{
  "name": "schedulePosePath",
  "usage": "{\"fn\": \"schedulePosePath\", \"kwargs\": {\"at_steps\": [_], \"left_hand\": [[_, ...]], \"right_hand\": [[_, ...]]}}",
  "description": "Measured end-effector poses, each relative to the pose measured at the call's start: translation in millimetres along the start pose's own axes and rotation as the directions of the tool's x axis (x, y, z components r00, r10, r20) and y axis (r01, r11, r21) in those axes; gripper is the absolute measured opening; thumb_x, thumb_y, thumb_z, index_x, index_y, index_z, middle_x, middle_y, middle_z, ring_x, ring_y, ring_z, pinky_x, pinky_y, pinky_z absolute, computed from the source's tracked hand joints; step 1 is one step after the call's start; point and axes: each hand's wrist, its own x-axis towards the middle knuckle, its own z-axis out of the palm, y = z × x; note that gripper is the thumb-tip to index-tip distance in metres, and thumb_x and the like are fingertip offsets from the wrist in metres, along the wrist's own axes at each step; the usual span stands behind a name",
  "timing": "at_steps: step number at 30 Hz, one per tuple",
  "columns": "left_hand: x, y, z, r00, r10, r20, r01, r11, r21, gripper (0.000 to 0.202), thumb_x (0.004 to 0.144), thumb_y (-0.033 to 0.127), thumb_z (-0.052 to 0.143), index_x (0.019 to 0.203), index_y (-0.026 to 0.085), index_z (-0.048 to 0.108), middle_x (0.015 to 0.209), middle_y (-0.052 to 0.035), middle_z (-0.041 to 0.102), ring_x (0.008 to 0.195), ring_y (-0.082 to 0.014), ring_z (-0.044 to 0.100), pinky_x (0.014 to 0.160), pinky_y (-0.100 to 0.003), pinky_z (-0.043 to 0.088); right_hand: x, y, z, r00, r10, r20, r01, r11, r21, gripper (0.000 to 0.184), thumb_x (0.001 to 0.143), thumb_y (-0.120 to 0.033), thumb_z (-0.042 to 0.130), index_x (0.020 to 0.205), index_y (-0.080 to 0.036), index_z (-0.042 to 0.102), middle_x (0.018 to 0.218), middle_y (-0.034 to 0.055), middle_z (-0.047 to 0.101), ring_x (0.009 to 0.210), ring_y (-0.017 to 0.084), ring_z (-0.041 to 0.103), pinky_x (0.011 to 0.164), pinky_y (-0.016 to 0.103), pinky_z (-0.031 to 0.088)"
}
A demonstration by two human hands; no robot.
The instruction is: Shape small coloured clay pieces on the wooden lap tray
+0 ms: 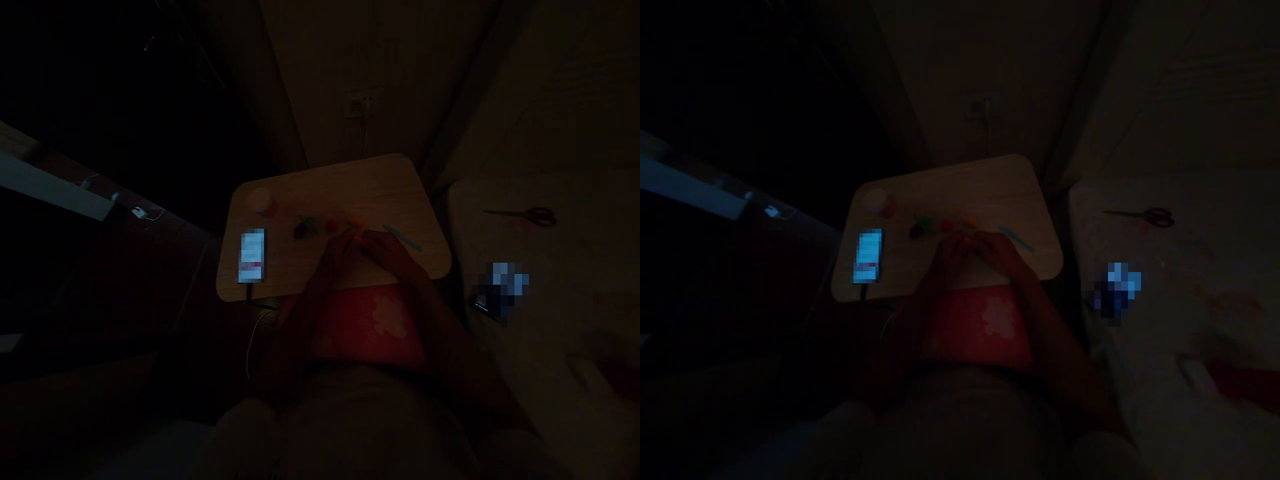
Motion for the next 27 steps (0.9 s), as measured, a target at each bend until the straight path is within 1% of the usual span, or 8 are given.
{"fn": "schedulePosePath", "kwargs": {"at_steps": [5, 9, 13, 18, 22, 24, 27], "left_hand": [[-0.2, 1.4, -1.6, 0.998, 0.016, 0.053, -0.013, 0.999, -0.041, 0.055, 0.108, 0.067, 0.044, 0.089, 0.020, 0.064, 0.082, -0.0027, 0.066, 0.077, -0.0187, 0.061, 0.073, -0.032, 0.050], [1.4, -0.4, -1.9, 0.993, 0.033, 0.110, -0.025, 0.997, -0.071, 0.057, 0.107, 0.070, 0.045, 0.088, 0.019, 0.063, 0.082, -0.0026, 0.065, 0.077, -0.0185, 0.060, 0.073, -0.031, 0.049], [1.7, 0.2, -2.1, 0.993, 0.016, 0.115, -0.007, 0.997, -0.075, 0.055, 0.105, 0.071, 0.048, 0.089, 0.020, 0.062, 0.085, -0.0026, 0.064, 0.080, -0.0193, 0.059, 0.075, -0.032, 0.049], [1.8, 2.0, -2.7, 0.992, -0.008, 0.128, 0.021, 0.995, -0.099, 0.053, 0.104, 0.071, 0.052, 0.084, 0.021, 0.058, 0.080, -0.0009, 0.059, 0.076, -0.0183, 0.055, 0.071, -0.032, 0.047], [3.0, 2.9, -1.9, 0.992, 0.008, 0.123, 0.006, 0.994, -0.108, 0.057, 0.103, 0.073, 0.051, 0.084, 0.021, 0.060, 0.080, -0.0016, 0.061, 0.078, -0.0191, 0.057, 0.073, -0.033, 0.049], [3.4, 3.8, -1.4, 0.991, 0.022, 0.130, -0.008, 0.994, -0.111, 0.058, 0.103, 0.073, 0.050, 0.083, 0.020, 0.061, 0.080, -0.0023, 0.062, 0.078, -0.0192, 0.058, 0.075, -0.033, 0.050], [3.6, 4.9, -1.1, 0.991, 0.015, 0.133, 0.000, 0.994, -0.110, 0.057, 0.104, 0.071, 0.050, 0.082, 0.020, 0.062, 0.079, -0.0022, 0.062, 0.078, -0.0192, 0.059, 0.076, -0.032, 0.050]], "right_hand": [[-0.1, 1.8, -0.3, 1.000, 0.013, -0.007, -0.012, 0.999, 0.035, 0.054, 0.096, -0.068, 0.057, 0.068, -0.023, 0.051, 0.066, -0.0014, 0.049, 0.065, 0.014, 0.043, 0.061, 0.029, 0.035], [-1.6, 1.9, -0.7, 1.000, 0.017, 0.013, -0.018, 0.998, 0.056, 0.060, 0.094, -0.074, 0.058, 0.066, -0.022, 0.051, 0.065, -0.0015, 0.048, 0.064, 0.013, 0.041, 0.059, 0.028, 0.034], [-3.1, 0.0, -2.2, 0.999, 0.032, 0.017, -0.033, 0.995, 0.090, 0.061, 0.090, -0.079, 0.062, 0.069, -0.021, 0.057, 0.067, -0.0014, 0.050, 0.064, 0.013, 0.040, 0.058, 0.028, 0.034], [-2.3, 1.2, -4.1, 0.998, 0.054, 0.029, -0.056, 0.993, 0.104, 0.062, 0.089, -0.079, 0.065, 0.068, -0.022, 0.057, 0.065, -0.0020, 0.048, 0.062, 0.013, 0.039, 0.057, 0.028, 0.033], [-1.5, 2.4, -4.5, 0.999, 0.033, 0.016, -0.034, 0.995, 0.099, 0.060, 0.087, -0.079, 0.068, 0.069, -0.021, 0.062, 0.068, -0.0006, 0.053, 0.064, 0.013, 0.042, 0.060, 0.029, 0.036], [-2.0, 2.0, -4.5, 0.999, 0.030, 0.012, -0.031, 0.993, 0.111, 0.059, 0.087, -0.077, 0.068, 0.069, -0.021, 0.063, 0.067, -0.0009, 0.052, 0.063, 0.013, 0.042, 0.060, 0.029, 0.036], [-3.1, 0.6, -4.5, 1.000, 0.029, 0.011, -0.030, 0.993, 0.115, 0.059, 0.089, -0.076, 0.067, 0.067, -0.022, 0.060, 0.065, -0.0016, 0.048, 0.063, 0.013, 0.041, 0.060, 0.030, 0.035]]}}
